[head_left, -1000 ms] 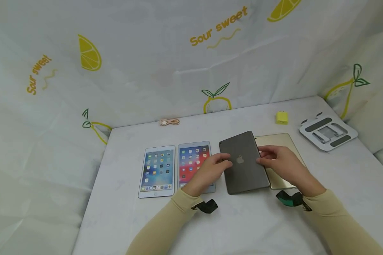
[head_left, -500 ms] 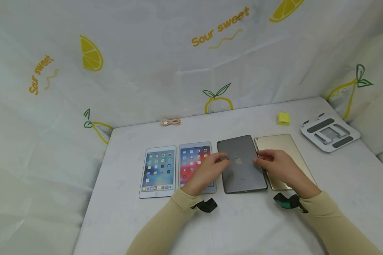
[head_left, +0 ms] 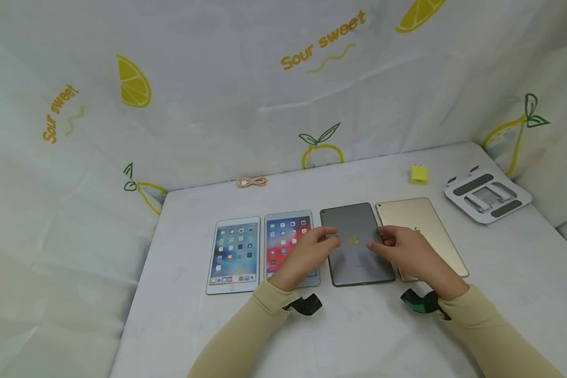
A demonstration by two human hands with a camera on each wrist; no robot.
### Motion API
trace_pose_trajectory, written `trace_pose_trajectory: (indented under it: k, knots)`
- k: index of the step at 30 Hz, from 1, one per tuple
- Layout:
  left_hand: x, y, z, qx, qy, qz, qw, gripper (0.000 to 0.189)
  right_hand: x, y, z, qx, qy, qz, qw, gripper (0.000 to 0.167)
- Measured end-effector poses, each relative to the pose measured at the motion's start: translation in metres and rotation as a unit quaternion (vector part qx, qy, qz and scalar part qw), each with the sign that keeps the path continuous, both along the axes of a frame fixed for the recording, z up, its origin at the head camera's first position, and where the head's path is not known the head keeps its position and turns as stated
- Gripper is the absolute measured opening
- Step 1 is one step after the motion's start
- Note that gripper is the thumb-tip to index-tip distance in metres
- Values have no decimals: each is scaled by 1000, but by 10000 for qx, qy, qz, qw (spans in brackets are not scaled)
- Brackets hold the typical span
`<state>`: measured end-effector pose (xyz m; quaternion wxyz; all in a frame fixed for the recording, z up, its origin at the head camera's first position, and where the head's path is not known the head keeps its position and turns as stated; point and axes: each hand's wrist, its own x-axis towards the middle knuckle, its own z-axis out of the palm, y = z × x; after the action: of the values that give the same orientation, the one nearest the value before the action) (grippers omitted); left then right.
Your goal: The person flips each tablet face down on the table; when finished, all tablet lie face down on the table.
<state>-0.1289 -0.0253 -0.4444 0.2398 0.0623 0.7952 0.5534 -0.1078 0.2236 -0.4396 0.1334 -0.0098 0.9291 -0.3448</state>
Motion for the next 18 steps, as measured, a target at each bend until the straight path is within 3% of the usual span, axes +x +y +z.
trace_pose_trajectory:
  k: [9, 12, 15, 18]
  knots:
    - [0, -7, 2, -67, 130, 140, 9998, 55, 0, -23, 8, 462, 320, 326, 9979, 76]
    - [0, -18, 5, -318, 538, 318, 9975, 56, -6, -36, 13, 373, 556, 375, 9971, 74]
    - [1, -36, 8, -764, 1009, 601, 9901, 57, -13, -55, 16, 354, 703, 411, 9960, 73]
    - [3, -55, 7, -1044, 1189, 853, 9837, 60, -20, -82, 16, 378, 631, 505, 9960, 72]
